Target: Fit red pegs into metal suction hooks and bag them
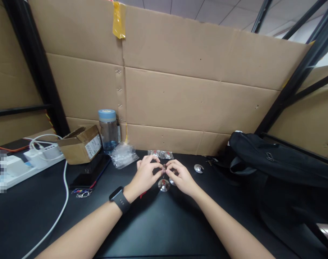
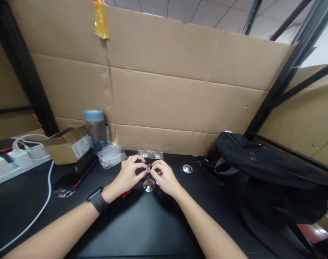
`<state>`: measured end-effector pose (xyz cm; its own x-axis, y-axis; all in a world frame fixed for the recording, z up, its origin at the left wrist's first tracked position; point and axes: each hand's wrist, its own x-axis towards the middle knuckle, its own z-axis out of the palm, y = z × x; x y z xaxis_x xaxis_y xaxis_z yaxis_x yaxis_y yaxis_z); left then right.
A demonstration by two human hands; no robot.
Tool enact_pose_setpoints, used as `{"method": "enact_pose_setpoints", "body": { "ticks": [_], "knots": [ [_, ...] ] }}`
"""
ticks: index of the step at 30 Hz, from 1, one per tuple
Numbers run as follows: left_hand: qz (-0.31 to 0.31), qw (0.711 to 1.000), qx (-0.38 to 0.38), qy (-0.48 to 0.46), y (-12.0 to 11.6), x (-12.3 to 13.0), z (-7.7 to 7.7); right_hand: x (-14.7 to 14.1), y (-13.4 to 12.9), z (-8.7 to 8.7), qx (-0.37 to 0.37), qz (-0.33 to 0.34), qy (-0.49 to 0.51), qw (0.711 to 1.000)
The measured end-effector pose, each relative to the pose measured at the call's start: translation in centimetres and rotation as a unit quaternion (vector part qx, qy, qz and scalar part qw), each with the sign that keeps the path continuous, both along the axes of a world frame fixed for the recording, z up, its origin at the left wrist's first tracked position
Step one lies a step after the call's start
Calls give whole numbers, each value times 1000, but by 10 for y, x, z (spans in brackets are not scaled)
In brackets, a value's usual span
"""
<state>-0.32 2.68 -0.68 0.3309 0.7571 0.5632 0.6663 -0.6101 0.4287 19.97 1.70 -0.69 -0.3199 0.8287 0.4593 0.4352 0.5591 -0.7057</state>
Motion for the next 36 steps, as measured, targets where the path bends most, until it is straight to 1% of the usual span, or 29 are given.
{"method": "enact_pose_setpoints", "body": {
  "ticks": [3,7,10,12,14,20,22,23,25,26,28,29,32,34,36],
  "knots": [
    [-10,997,-5,70,8,-19,6,8,5,2,37,-49,-43,997],
    [-53,980,-87,169,22,-50,13,29,16,4,53,-96,-81,991],
    [-76,964,-151,207,29,-65,15,47,21,4,45,-140,-143,979],
    [-85,955,-182,216,31,-69,15,57,25,3,26,-163,-186,969],
    [-90,951,-195,220,32,-71,14,65,28,2,5,-176,-214,961],
    [-111,948,-184,236,34,-69,8,77,31,2,-38,-214,-262,940],
    [-94,954,-158,237,37,-70,7,79,31,5,-38,-238,-277,930],
    [-70,960,-132,237,38,-71,7,80,30,6,-35,-250,-284,925],
    [6,969,-74,235,42,-76,7,84,30,8,-34,-269,-298,915],
    [46,969,-54,235,44,-80,7,86,30,8,-42,-276,-305,911],
    [110,963,-51,239,49,-88,8,91,31,9,-69,-285,-319,901],
    [129,959,-64,244,51,-93,8,93,32,8,-82,-287,-324,898],
    [146,950,-109,253,57,-102,8,100,34,8,-101,-277,-328,897],
    [128,952,-123,250,59,-105,6,106,37,7,-94,-260,-324,905],
    [95,957,-126,245,59,-104,5,114,39,7,-71,-251,-317,912]
  ]
}}
